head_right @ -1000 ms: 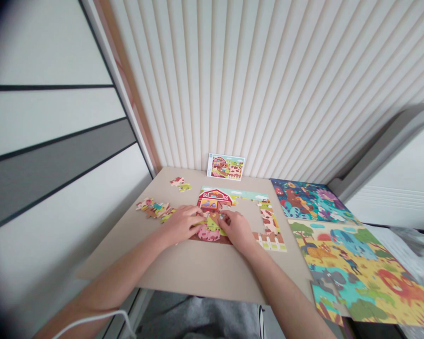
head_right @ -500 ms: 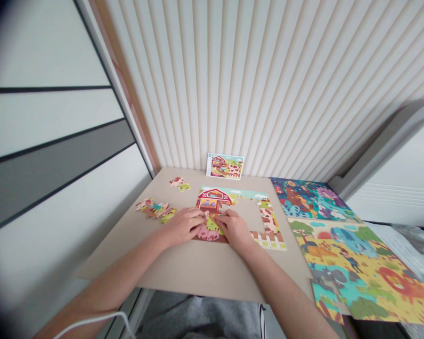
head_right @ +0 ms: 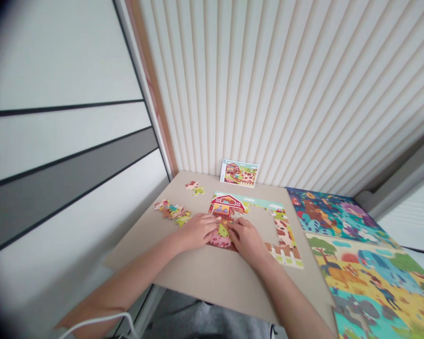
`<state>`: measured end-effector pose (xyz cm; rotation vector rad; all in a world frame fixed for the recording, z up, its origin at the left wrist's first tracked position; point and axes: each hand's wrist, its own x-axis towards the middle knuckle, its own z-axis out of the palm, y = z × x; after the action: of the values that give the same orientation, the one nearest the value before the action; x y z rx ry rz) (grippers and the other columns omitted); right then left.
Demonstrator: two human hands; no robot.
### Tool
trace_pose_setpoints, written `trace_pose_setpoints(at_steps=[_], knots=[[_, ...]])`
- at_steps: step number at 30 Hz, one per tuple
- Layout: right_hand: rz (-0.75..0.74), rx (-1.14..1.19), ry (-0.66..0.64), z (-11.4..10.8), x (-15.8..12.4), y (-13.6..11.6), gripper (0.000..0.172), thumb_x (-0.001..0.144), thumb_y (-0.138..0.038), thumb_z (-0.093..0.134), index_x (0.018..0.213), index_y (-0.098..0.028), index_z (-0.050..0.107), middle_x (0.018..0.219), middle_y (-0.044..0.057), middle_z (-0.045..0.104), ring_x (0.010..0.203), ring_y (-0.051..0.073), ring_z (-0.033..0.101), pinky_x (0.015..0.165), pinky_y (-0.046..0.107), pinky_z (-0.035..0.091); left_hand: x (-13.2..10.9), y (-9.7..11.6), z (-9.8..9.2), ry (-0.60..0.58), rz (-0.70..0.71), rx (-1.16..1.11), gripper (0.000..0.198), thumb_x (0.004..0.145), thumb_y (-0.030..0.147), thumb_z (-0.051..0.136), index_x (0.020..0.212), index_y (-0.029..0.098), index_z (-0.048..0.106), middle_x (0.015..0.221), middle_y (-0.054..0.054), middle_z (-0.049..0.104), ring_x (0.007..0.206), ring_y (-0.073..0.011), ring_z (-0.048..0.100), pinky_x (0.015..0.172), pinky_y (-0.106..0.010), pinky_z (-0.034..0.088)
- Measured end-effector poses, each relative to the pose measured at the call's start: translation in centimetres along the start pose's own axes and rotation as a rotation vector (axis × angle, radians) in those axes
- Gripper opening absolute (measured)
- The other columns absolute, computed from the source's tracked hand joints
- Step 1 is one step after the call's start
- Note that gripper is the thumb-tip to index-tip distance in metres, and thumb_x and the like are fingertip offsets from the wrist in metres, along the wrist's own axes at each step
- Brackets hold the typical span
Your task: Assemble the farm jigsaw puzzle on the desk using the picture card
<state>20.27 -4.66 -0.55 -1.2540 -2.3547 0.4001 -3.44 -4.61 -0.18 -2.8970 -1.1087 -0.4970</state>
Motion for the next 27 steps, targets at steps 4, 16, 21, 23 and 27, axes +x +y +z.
trace_pose_setpoints(at_steps=[4,16,21,23,27], knots=[[0.016,0.028,0.022,-0.3,-0.1,0.6,0.030,0.100,-0.031,0.047,0.106,-0.023,0.075,0.097,0.008,0.066,0.090,0.020,0.063,0.085,0.031,0.048,-0.4,1.4,-0.6,-0.021,0.034,0.131,0.017,0.094,0.014,0.054,0.106,0.017,0.066,0.113,-0.011,0.069,0.109,-0.0244,0.063,0.100,-0.040,0.045],[0.048,0.017,0.011,-0.6,-0.4,0.5,0.031,0.100,-0.031,0.046,0.092,-0.021,0.075,0.093,0.008,0.068,0.089,0.020,0.063,0.082,0.029,0.046,-6.1,-7.4,-5.3,0.069,-0.664,0.307,0.023,0.092,0.024,0.051,0.106,0.017,0.068,0.113,-0.017,0.068,0.109,-0.0312,0.062,0.097,-0.045,0.044],[0.044,0.007,0.026,-0.8,-0.5,0.0,0.030,0.100,-0.029,0.047,0.089,-0.021,0.075,0.091,0.008,0.068,0.089,0.020,0.063,0.083,0.028,0.045,-9.4,-12.1,-3.7,-0.105,-1.112,0.341,0.050,0.096,0.054,0.040,0.097,0.014,0.070,0.100,-0.020,0.071,0.097,-0.0349,0.066,0.082,-0.044,0.049],[0.037,0.004,0.025,-0.9,-0.5,-0.2,0.030,0.101,-0.029,0.048,0.089,-0.021,0.074,0.091,0.008,0.068,0.090,0.020,0.063,0.083,0.028,0.045,-9.9,-12.5,-3.0,-0.117,-1.115,0.341,0.054,0.096,0.056,0.036,0.093,0.014,0.070,0.099,-0.019,0.071,0.095,-0.0343,0.066,0.079,-0.042,0.050],[0.036,0.002,0.027,-0.8,-0.6,-0.4,0.030,0.101,-0.029,0.047,0.091,-0.022,0.074,0.092,0.007,0.068,0.090,0.020,0.063,0.083,0.028,0.045,-9.9,-12.1,-2.6,-0.030,-1.067,0.406,0.052,0.096,0.057,0.037,0.099,0.015,0.069,0.102,-0.018,0.068,0.098,-0.0348,0.064,0.079,-0.043,0.050]])
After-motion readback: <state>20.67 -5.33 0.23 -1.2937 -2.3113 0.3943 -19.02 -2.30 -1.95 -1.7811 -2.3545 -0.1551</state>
